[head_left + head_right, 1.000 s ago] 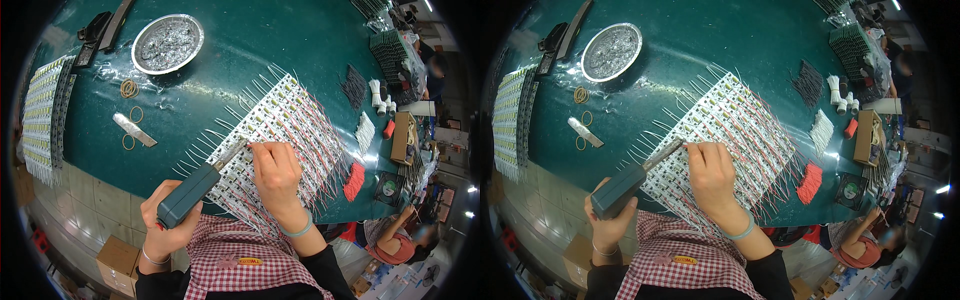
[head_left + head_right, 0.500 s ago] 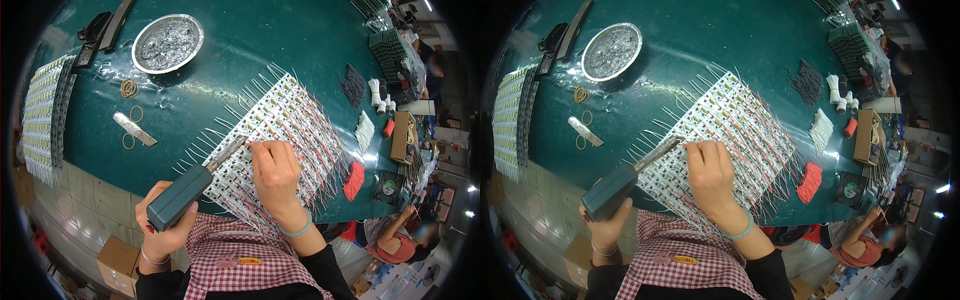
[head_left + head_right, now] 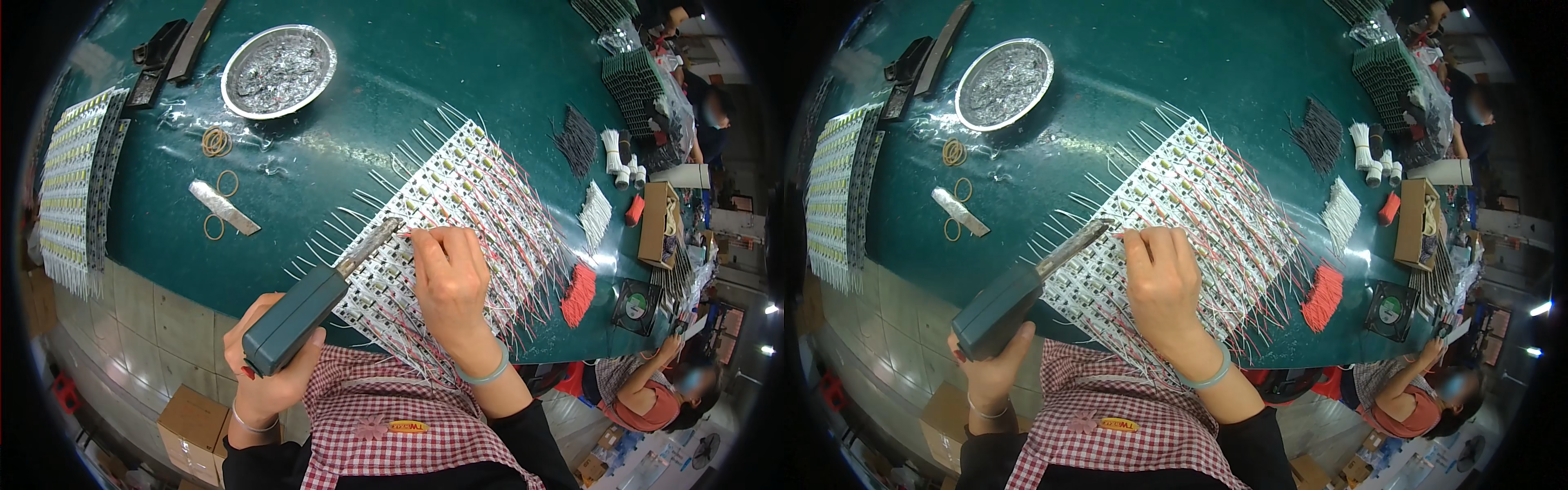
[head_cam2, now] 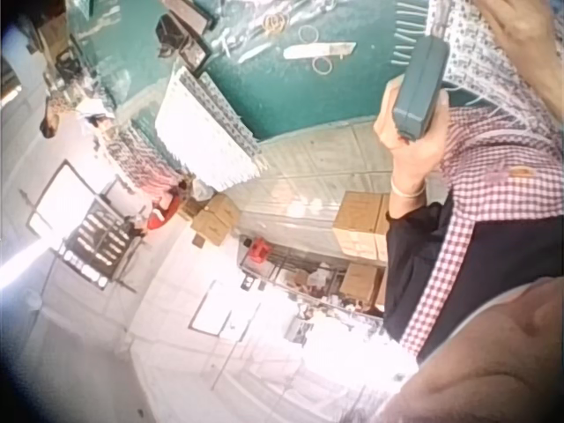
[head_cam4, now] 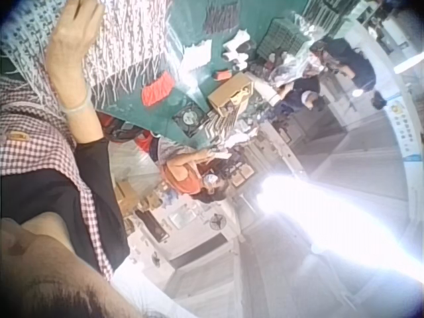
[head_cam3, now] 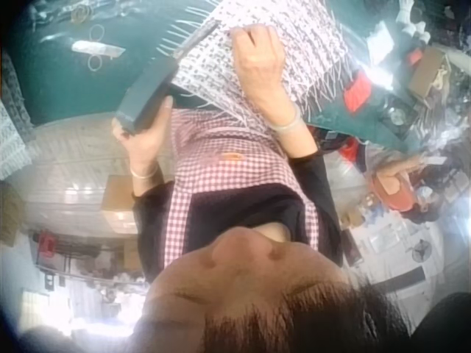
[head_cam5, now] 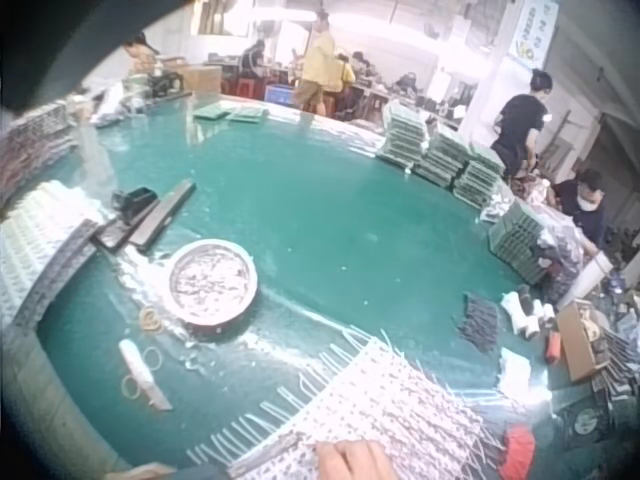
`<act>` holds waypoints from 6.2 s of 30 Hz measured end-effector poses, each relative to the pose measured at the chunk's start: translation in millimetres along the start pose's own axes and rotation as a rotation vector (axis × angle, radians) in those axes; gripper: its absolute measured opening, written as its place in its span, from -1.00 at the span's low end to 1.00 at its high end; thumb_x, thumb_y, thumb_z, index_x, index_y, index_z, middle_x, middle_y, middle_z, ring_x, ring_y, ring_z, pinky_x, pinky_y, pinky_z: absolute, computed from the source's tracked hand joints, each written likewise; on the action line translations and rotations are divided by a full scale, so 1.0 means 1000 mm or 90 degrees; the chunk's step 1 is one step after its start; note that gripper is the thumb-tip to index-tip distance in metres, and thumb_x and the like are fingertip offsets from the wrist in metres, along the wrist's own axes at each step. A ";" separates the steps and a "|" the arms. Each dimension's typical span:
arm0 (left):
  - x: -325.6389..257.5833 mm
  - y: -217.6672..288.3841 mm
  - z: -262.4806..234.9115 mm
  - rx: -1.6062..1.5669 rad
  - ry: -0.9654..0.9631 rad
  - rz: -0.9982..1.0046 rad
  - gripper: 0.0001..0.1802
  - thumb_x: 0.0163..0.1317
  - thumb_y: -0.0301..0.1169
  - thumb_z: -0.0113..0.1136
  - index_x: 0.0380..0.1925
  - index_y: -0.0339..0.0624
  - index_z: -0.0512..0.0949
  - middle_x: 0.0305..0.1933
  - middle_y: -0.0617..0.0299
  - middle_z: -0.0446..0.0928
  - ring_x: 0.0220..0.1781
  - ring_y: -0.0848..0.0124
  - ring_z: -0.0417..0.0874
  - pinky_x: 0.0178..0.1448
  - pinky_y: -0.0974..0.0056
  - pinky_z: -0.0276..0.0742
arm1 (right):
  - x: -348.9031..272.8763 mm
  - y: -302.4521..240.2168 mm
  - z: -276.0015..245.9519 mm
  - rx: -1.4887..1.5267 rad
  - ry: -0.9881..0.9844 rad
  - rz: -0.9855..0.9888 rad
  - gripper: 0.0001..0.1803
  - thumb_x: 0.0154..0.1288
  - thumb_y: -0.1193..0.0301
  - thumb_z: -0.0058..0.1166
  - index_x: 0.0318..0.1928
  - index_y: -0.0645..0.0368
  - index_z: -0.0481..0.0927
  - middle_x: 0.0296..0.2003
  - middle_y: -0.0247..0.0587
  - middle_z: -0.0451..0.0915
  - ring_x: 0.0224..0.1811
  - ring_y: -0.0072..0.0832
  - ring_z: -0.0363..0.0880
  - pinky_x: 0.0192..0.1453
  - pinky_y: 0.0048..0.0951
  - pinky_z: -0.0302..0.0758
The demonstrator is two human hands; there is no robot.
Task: The person uses a soldering iron to attach small wires to a large grid of LED strips on a green workbench. They repeatedly pick up wires, position them on the LED contacts, and apply the soldering iron to secure them. The person works methodically across the grid, handling the components one by one.
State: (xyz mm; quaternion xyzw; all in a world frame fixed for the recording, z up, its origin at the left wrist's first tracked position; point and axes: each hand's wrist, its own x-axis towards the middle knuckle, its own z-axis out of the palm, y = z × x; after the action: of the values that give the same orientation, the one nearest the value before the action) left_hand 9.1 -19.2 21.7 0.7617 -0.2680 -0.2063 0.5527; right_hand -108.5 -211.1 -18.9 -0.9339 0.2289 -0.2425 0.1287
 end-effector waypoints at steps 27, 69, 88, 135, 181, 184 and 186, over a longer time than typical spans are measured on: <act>-0.002 -0.002 0.001 -0.013 0.004 -0.048 -0.68 -0.11 -0.62 0.40 -0.26 -0.45 0.65 -0.26 0.02 0.65 -0.31 0.35 0.67 -0.23 0.33 0.56 | 0.000 0.002 -0.001 -0.002 -0.015 -0.017 -0.68 0.00 0.63 0.18 -0.15 0.29 0.65 -0.31 -0.21 0.50 -0.29 -0.33 0.48 -0.33 -0.39 0.48; -0.022 -0.008 -0.015 -0.084 0.057 -0.161 -0.58 -0.02 -0.56 0.46 -0.11 -0.46 0.63 -0.17 0.04 0.68 -0.21 0.41 0.69 -0.12 0.34 0.60 | -0.008 -0.011 0.002 0.116 -0.028 0.052 -0.70 0.05 0.70 0.15 -0.15 0.30 0.69 -0.37 -0.16 0.46 -0.30 -0.25 0.46 -0.23 -0.28 0.45; -0.020 -0.009 -0.012 -0.016 0.014 -0.031 -0.66 -0.10 -0.62 0.42 -0.23 -0.46 0.64 -0.23 0.03 0.65 -0.30 0.36 0.68 -0.22 0.34 0.57 | -0.011 -0.012 0.002 0.143 0.051 0.053 -0.70 -0.02 0.75 0.22 -0.22 0.23 0.64 -0.48 -0.20 0.40 -0.43 -0.26 0.42 -0.39 -0.27 0.37; -0.013 -0.008 -0.003 0.065 0.001 0.096 -0.79 -0.13 -0.64 0.39 -0.41 -0.39 0.64 -0.39 0.07 0.61 -0.43 0.32 0.63 -0.35 0.32 0.50 | -0.012 -0.016 0.007 0.050 0.049 0.010 -0.73 0.00 0.68 0.24 -0.20 0.31 0.63 -0.47 -0.19 0.35 -0.44 -0.29 0.40 -0.46 -0.28 0.35; -0.018 -0.003 -0.006 0.035 0.029 0.050 -0.74 -0.11 -0.63 0.38 -0.32 -0.45 0.65 -0.28 -0.02 0.65 -0.35 0.28 0.69 -0.25 0.31 0.58 | -0.015 -0.011 -0.007 0.077 0.032 0.052 -0.78 0.05 0.66 0.27 -0.23 0.24 0.65 -0.45 -0.20 0.41 -0.40 -0.28 0.47 -0.38 -0.31 0.41; -0.018 -0.004 -0.010 0.049 0.025 0.044 -0.73 -0.12 -0.62 0.38 -0.32 -0.46 0.65 -0.27 -0.02 0.65 -0.34 0.27 0.69 -0.25 0.30 0.58 | -0.017 -0.009 -0.025 0.099 0.022 0.102 -0.77 0.03 0.69 0.29 -0.25 0.24 0.65 -0.47 -0.19 0.43 -0.41 -0.28 0.49 -0.37 -0.31 0.42; -0.018 -0.003 -0.011 0.045 0.028 0.033 -0.73 -0.12 -0.62 0.39 -0.32 -0.46 0.65 -0.27 -0.02 0.65 -0.33 0.27 0.69 -0.24 0.29 0.58 | -0.015 -0.011 -0.032 0.109 0.020 0.123 -0.76 0.03 0.71 0.30 -0.25 0.25 0.65 -0.48 -0.19 0.43 -0.43 -0.28 0.49 -0.37 -0.31 0.42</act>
State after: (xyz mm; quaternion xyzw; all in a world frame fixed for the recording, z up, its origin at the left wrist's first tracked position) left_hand 2.7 0.8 22.0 0.7779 -0.2827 -0.1657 0.5362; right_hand -132.3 -198.3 6.8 -0.8891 0.2981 -0.2626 0.2274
